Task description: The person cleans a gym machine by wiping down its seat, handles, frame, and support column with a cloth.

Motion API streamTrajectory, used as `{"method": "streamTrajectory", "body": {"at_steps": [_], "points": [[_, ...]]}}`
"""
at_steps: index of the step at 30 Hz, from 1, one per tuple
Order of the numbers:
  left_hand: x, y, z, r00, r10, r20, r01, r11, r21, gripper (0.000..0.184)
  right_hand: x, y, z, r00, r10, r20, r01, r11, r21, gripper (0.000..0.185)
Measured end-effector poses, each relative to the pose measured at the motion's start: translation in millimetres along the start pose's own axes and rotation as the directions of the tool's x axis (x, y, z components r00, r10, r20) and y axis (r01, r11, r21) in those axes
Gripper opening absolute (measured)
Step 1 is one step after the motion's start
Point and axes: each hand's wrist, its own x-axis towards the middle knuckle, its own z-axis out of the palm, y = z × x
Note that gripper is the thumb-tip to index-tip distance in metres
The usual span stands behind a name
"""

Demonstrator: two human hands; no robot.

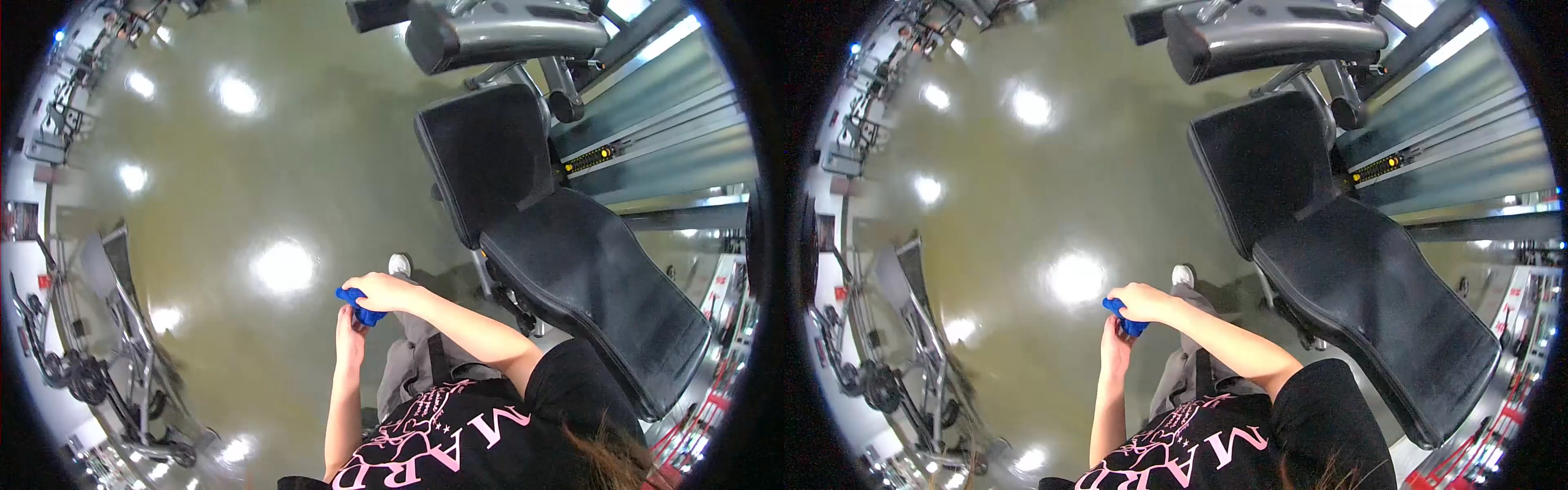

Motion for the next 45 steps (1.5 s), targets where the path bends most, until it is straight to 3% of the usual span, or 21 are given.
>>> {"method": "streamTrajectory", "body": {"at_steps": [2,3,5,8,10,12,13,18,19,20,21,23,26,30,33,35,37,41,42,43,45], "points": [[24.7,25.8,8.7,0.998,-0.067,0.018,0.067,0.997,-0.045,0.027,9.8,-11.7,-33.0,1.000,-0.008,-0.021,0.009,0.999,0.040,0.042],[29.3,39.3,16.0,0.994,-0.105,0.023,0.107,0.992,-0.069,0.027,9.2,-24.7,-55.0,0.998,0.066,0.019,-0.067,0.992,0.105,0.043],[43.9,67.2,38.0,0.985,-0.111,0.130,0.119,0.991,-0.055,0.024,12.1,-24.9,-80.2,0.999,0.050,-0.012,-0.047,0.979,0.197,0.045],[57.5,101.9,73.6,0.956,-0.176,0.236,0.187,0.982,-0.027,0.020,3.4,-20.9,-111.2,0.972,-0.046,-0.231,0.101,0.967,0.233,0.049],[71.8,116.7,86.9,0.950,-0.124,0.287,0.069,0.979,0.194,0.017,-6.7,-15.6,-131.6,0.964,0.050,-0.263,0.031,0.954,0.297,0.053],[82.2,136.6,110.2,0.928,-0.099,0.358,-0.091,0.874,0.477,0.019,-18.7,-9.2,-144.5,0.941,0.118,-0.318,0.000,0.938,0.347,0.055],[83.0,145.9,124.3,0.902,-0.092,0.421,-0.163,0.831,0.531,0.020,-25.0,-5.0,-147.1,0.930,0.159,-0.332,-0.024,0.925,0.378,0.057],[98.9,172.9,184.6,0.753,-0.076,0.654,-0.538,0.500,0.678,0.027,-47.0,5.5,-159.3,0.847,0.265,-0.462,-0.023,0.885,0.465,0.065],[103.3,178.0,193.3,0.716,-0.087,0.693,-0.604,0.419,0.677,0.029,-48.4,7.2,-159.8,0.814,0.292,-0.502,-0.047,0.895,0.444,0.066],[110.6,180.7,200.1,0.632,-0.001,0.775,-0.707,0.408,0.577,0.026,-47.6,8.0,-159.5,0.766,0.335,-0.549,-0.098,0.904,0.416,0.064],[109.2,195.9,211.3,0.651,-0.109,0.752,-0.662,0.405,0.631,0.025,-48.4,-5.8,-165.3,0.701,0.416,-0.579,-0.160,0.883,0.441,0.058],[97.8,233.7,243.7,0.652,-0.308,0.692,-0.584,0.378,0.719,0.024,-45.5,-18.6,-170.0,0.622,0.520,-0.585,-0.112,0.798,0.592,0.051],[107.3,261.7,264.1,0.478,-0.186,0.858,-0.773,0.375,0.512,0.021,-35.6,-50.5,-180.1,0.479,0.601,-0.639,-0.074,0.754,0.653,0.048],[102.1,299.8,297.3,0.295,-0.095,0.951,-0.869,0.388,0.308,0.018,-18.2,-92.0,-194.6,0.177,0.409,-0.895,-0.036,0.912,0.409,0.048],[94.6,319.2,324.3,0.148,-0.003,0.989,-0.908,0.397,0.137,0.016,-14.4,-126.3,-221.2,0.020,0.235,-0.972,-0.160,0.960,0.229,0.045],[93.0,330.4,344.1,0.036,0.047,0.998,-0.928,0.371,0.016,0.018,-15.3,-148.2,-245.5,-0.058,0.117,-0.991,-0.263,0.956,0.129,0.046],[89.5,341.7,366.4,-0.003,0.100,0.995,-0.920,0.390,-0.042,0.018,-17.9,-155.0,-266.8,-0.128,0.044,-0.991,-0.275,0.958,0.079,0.047],[92.1,345.4,418.9,-0.095,0.286,0.954,-0.932,0.312,-0.186,0.021,-7.2,-148.3,-304.9,-0.380,-0.115,-0.918,-0.299,0.954,0.004,0.054],[95.3,343.7,431.0,-0.097,0.284,0.954,-0.938,0.295,-0.183,0.025,-0.5,-145.6,-312.3,-0.397,-0.090,-0.913,-0.260,0.965,0.018,0.058],[106.2,340.3,439.1,-0.147,0.270,0.952,-0.974,0.130,-0.187,0.030,4.6,-141.5,-318.7,-0.415,-0.067,-0.907,-0.221,0.975,0.029,0.063],[120.6,332.9,443.3,-0.072,0.278,0.958,-0.996,0.027,-0.082,0.036,15.2,-109.2,-319.3,-0.342,0.078,-0.937,0.193,0.981,0.011,0.073]]}}
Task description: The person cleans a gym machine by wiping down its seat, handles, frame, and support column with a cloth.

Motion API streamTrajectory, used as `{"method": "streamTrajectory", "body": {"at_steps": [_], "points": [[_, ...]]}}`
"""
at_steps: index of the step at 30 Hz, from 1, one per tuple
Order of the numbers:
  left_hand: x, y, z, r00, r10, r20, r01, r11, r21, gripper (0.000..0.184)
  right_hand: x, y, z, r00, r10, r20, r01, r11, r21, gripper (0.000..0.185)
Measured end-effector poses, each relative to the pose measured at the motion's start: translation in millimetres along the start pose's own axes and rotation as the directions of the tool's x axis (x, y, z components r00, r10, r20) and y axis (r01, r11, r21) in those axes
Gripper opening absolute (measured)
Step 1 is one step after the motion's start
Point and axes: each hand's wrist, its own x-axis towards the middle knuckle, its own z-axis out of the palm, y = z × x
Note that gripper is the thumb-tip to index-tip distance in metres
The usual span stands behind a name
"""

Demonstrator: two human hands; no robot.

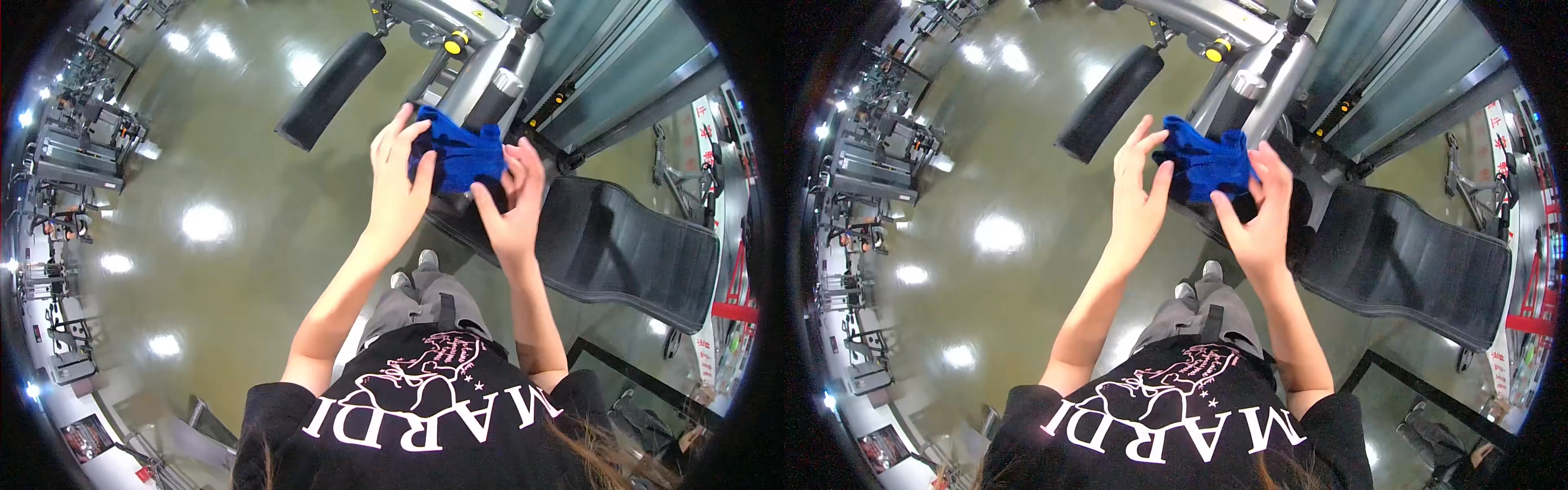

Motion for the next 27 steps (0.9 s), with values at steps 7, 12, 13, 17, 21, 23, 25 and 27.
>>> {"method": "streamTrajectory", "body": {"at_steps": [7,12,13,17,21,23,25,27], "points": [[-18.6,6.1,12.9,0.963,-0.075,0.260,0.085,0.996,-0.027,0.048,-13.4,32.8,-11.3,0.977,0.183,0.107,-0.142,0.939,-0.312,0.077],[-9.6,0.0,22.5,0.960,-0.024,0.279,0.007,0.998,0.060,0.046,1.5,32.5,7.0,0.983,-0.038,0.180,0.127,0.846,-0.517,0.065],[-6.1,-4.0,22.1,0.955,-0.064,0.290,0.062,0.998,0.015,0.046,3.9,39.4,9.8,0.988,-0.032,0.151,0.101,0.871,-0.480,0.063],[5.2,-3.0,29.7,0.953,-0.201,0.224,0.239,0.959,-0.153,0.034,7.0,52.0,22.5,0.996,0.087,0.011,-0.083,0.973,-0.214,0.054],[5.4,-4.3,43.8,0.947,-0.282,0.154,0.316,0.900,-0.300,0.030,7.2,57.2,35.1,0.983,0.160,-0.086,-0.154,0.985,0.075,0.048],[4.5,-1.4,45.6,0.937,-0.319,0.145,0.350,0.864,-0.363,0.029,8.1,51.1,35.1,0.978,0.174,-0.112,-0.162,0.981,0.106,0.046],[6.6,3.6,43.9,0.925,-0.355,0.138,0.379,0.828,-0.413,0.029,9.9,43.8,35.2,0.972,0.193,-0.132,-0.178,0.977,0.117,0.043],[11.3,8.5,44.5,0.941,-0.332,0.059,0.317,0.814,-0.487,0.025,12.3,42.3,25.9,0.979,0.169,-0.115,-0.154,0.980,0.123,0.041]]}}
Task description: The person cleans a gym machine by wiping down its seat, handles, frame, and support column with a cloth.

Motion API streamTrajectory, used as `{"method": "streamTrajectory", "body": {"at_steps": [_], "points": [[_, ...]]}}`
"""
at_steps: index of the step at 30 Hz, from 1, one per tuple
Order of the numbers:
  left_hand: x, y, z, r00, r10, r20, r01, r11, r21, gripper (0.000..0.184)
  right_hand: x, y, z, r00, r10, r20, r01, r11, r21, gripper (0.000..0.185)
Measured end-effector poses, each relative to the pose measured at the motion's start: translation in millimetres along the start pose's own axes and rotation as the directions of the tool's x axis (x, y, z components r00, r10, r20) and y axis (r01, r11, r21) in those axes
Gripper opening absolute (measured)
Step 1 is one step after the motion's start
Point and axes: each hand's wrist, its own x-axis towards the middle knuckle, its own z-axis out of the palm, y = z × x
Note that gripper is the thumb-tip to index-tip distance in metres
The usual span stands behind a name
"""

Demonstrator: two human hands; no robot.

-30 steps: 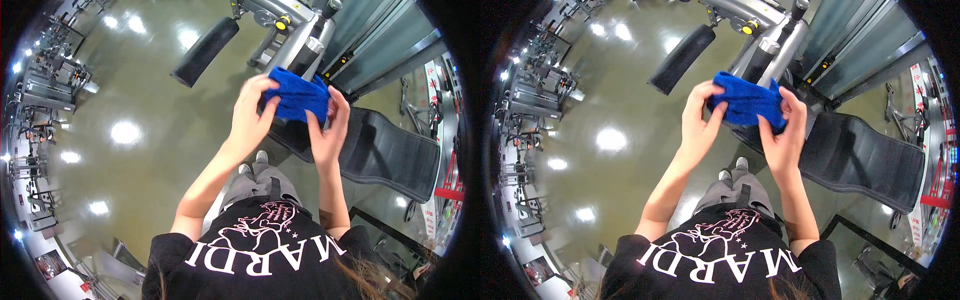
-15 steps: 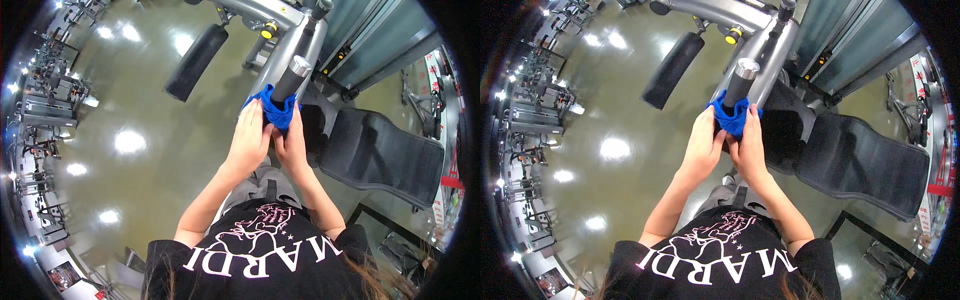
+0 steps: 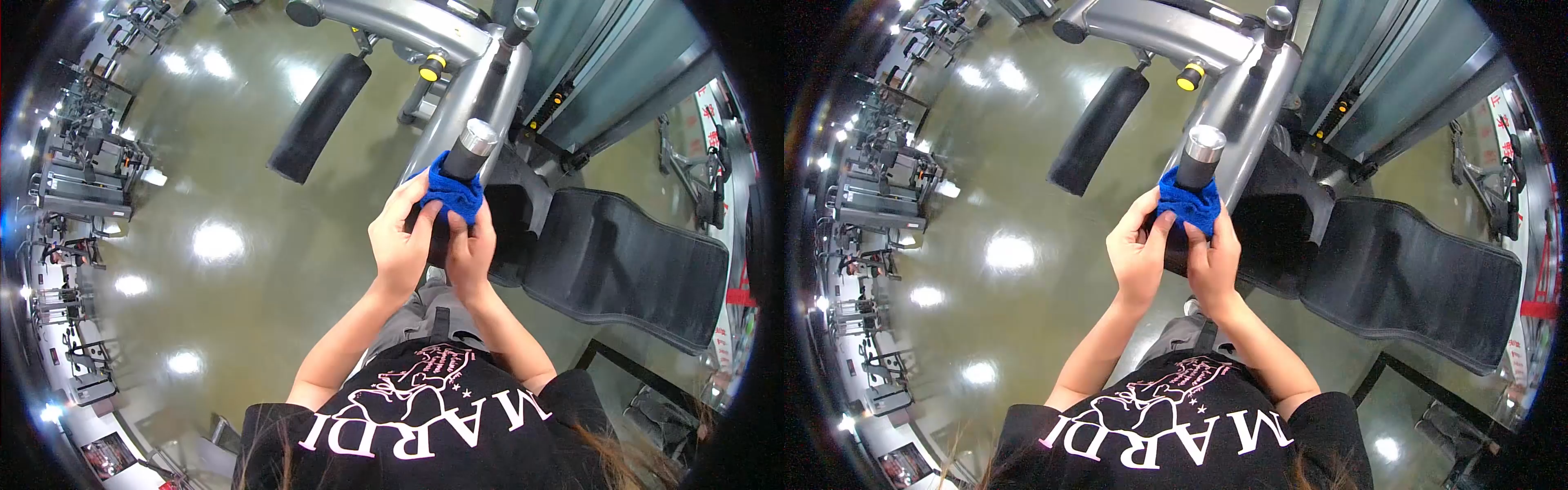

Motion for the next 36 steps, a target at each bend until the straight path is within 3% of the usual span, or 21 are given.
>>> {"method": "streamTrajectory", "body": {"at_steps": [4,7,8,9,12,13,15,18,22,34,36], "points": [[10.9,25.7,9.9,0.972,0.234,0.011,-0.234,0.970,0.061,0.022,16.1,-32.3,-6.6,0.989,-0.141,-0.036,0.140,0.990,-0.036,0.042],[31.0,40.5,22.8,0.951,0.308,-0.013,-0.308,0.951,-0.012,0.021,48.3,-56.0,2.6,0.945,-0.298,-0.134,0.305,0.952,0.035,0.035],[38.4,44.4,24.5,0.937,0.350,-0.005,-0.350,0.936,0.041,0.021,55.0,-59.7,1.2,0.945,-0.312,-0.095,0.314,0.949,0.012,0.036],[43.0,48.5,26.1,0.944,0.331,0.001,-0.330,0.941,0.077,0.021,60.3,-62.0,4.3,0.957,-0.277,-0.085,0.282,0.958,0.059,0.038],[51.0,48.2,29.6,0.949,0.305,0.081,-0.316,0.922,0.225,0.025,64.8,-61.0,7.9,0.988,-0.151,-0.045,0.149,0.988,-0.038,0.040],[48.3,46.8,30.4,0.971,0.198,0.137,-0.225,0.950,0.218,0.028,63.1,-63.8,6.7,0.986,-0.164,-0.011,0.162,0.980,-0.118,0.040],[47.1,37.9,28.6,0.945,0.278,0.174,-0.316,0.914,0.254,0.031,58.0,-57.0,5.8,0.980,-0.197,0.022,0.198,0.963,-0.181,0.042],[41.1,34.2,24.3,0.957,0.204,0.204,-0.267,0.897,0.353,0.033,50.2,-45.5,4.6,0.985,-0.172,0.023,0.174,0.966,-0.193,0.042],[34.2,22.4,16.9,0.944,0.231,0.235,-0.303,0.887,0.347,0.034,42.2,-35.8,1.4,0.974,-0.221,0.056,0.228,0.942,-0.247,0.044],[10.7,5.2,-5.8,0.931,0.199,0.308,-0.332,0.814,0.477,0.035,12.0,-24.1,-8.5,0.991,0.038,0.131,0.017,0.918,-0.397,0.044],[7.2,5.0,-10.7,0.928,0.186,0.324,-0.333,0.801,0.496,0.035,9.0,-13.1,-12.7,0.982,-0.050,0.181,0.134,0.863,-0.488,0.045]]}}
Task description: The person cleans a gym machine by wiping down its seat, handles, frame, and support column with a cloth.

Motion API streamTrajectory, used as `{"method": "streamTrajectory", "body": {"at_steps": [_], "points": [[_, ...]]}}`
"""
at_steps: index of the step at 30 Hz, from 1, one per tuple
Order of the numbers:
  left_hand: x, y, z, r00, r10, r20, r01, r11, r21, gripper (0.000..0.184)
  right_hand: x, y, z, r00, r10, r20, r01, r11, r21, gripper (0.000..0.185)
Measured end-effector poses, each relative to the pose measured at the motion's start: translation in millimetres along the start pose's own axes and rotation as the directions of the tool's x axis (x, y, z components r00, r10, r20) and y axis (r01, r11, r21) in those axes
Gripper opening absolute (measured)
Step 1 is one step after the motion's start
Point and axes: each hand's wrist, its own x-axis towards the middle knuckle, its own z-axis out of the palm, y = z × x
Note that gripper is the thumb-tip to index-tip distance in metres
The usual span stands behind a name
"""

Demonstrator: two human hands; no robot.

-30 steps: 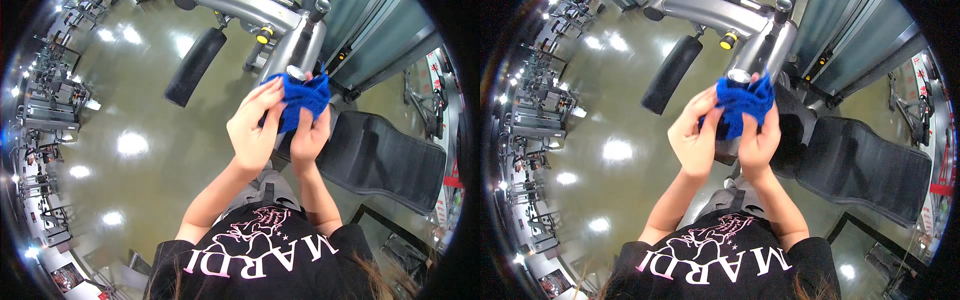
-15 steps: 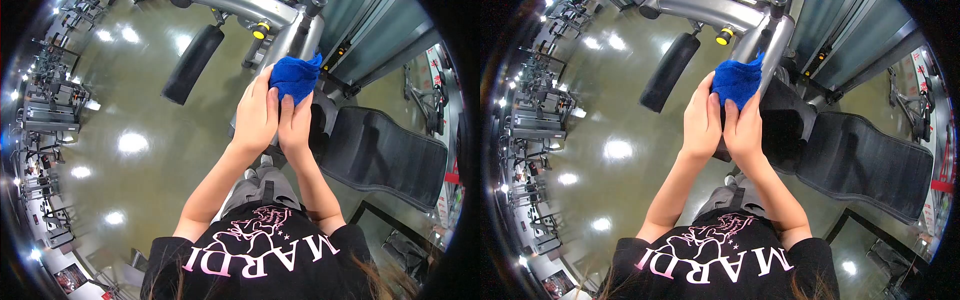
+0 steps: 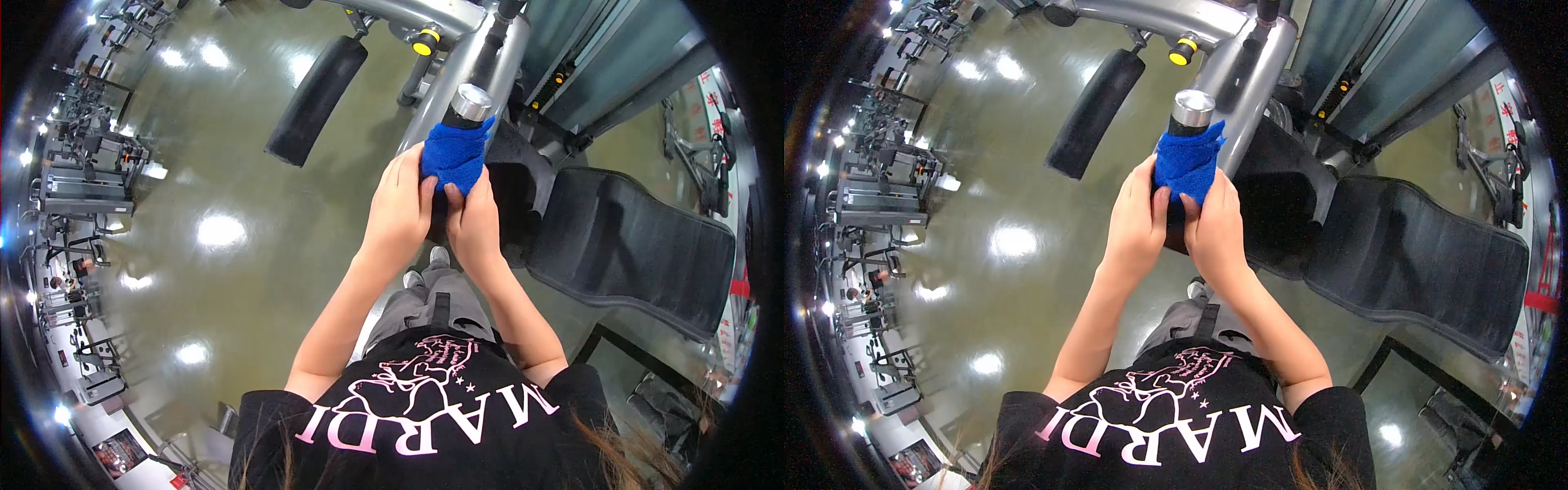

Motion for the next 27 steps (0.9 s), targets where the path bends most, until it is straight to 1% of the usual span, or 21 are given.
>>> {"method": "streamTrajectory", "body": {"at_steps": [1,4,7,8,10,12,13,14,15,17,19,20,21,22,23,24,25,27], "points": [[-3.3,-1.8,-0.5,1.000,0.011,0.002,-0.011,1.000,0.011,0.035,-2.3,5.6,1.1,0.999,-0.050,0.004,0.050,0.997,-0.061,0.046],[-10.3,-6.0,-1.4,0.999,0.037,0.009,-0.038,0.999,0.028,0.037,-11.1,15.8,1.7,0.988,-0.153,0.035,0.156,0.978,-0.135,0.049],[-15.9,-4.4,-5.7,1.000,0.024,0.015,-0.025,0.999,0.031,0.037,-15.3,18.1,-5.7,0.994,-0.058,0.090,0.063,0.996,-0.058,0.051],[-20.8,-3.2,-8.1,1.000,0.011,0.016,-0.011,0.999,0.047,0.035,-16.8,17.1,-11.5,0.990,-0.063,0.130,0.070,0.996,-0.055,0.052],[-30.0,3.8,-13.4,1.000,0.000,0.017,-0.001,0.998,0.060,0.032,-17.1,12.3,-26.5,0.976,-0.078,0.204,0.089,0.995,-0.047,0.054],[-45.9,13.5,-18.5,1.000,-0.006,0.027,0.004,0.999,0.053,0.030,-21.2,1.4,-38.8,0.954,-0.198,0.225,0.195,0.980,0.038,0.057],[-47.4,21.9,-22.1,0.999,0.048,0.023,-0.049,0.998,0.050,0.030,-23.1,-6.4,-44.9,0.938,-0.256,0.232,0.244,0.966,0.081,0.058],[-42.2,31.9,-28.4,0.995,0.096,0.014,-0.096,0.995,0.026,0.031,-22.6,-19.3,-50.1,0.956,-0.219,0.197,0.198,0.973,0.121,0.048],[-35.2,43.8,-36.2,0.990,0.143,0.002,-0.143,0.990,0.001,0.032,-16.4,-28.0,-57.5,0.941,-0.304,0.150,0.292,0.952,0.095,0.050],[-11.5,61.2,-49.7,0.967,0.253,-0.018,-0.252,0.967,0.025,0.031,0.8,-43.8,-72.0,0.881,-0.469,0.068,0.468,0.883,0.031,0.053],[21.0,76.6,-59.3,0.917,0.397,-0.020,-0.392,0.911,0.127,0.032,30.5,-62.5,-91.2,0.826,-0.563,0.032,0.563,0.826,-0.014,0.048],[40.8,82.3,-61.9,0.892,0.450,-0.051,-0.437,0.885,0.163,0.034,48.1,-68.5,-96.5,0.790,-0.613,-0.033,0.613,0.790,-0.014,0.048],[58.6,87.2,-63.5,0.859,0.501,-0.103,-0.464,0.848,0.255,0.034,65.4,-74.2,-97.3,0.807,-0.583,-0.093,0.588,0.809,0.028,0.046],[79.3,88.2,-64.6,0.850,0.514,-0.116,-0.463,0.834,0.301,0.031,85.9,-74.5,-95.5,0.792,-0.593,-0.146,0.602,0.798,0.027,0.047],[98.8,86.5,-65.8,0.855,0.503,-0.122,-0.445,0.835,0.326,0.025,101.4,-79.3,-95.2,0.826,-0.539,-0.167,0.554,0.831,0.059,0.055],[115.2,86.1,-63.5,0.838,0.520,-0.166,-0.455,0.833,0.315,0.023,118.9,-75.7,-91.2,0.823,-0.534,-0.194,0.563,0.813,0.151,0.063],[129.2,76.7,-61.5,0.873,0.470,-0.128,-0.439,0.873,0.211,0.022,124.8,-75.4,-91.5,0.879,-0.451,-0.155,0.464,0.884,0.057,0.064],[143.1,43.3,-51.8,0.907,0.420,-0.026,-0.406,0.890,0.208,0.024,131.6,-60.2,-87.2,0.974,-0.221,-0.041,0.217,0.973,-0.084,0.058]]}}
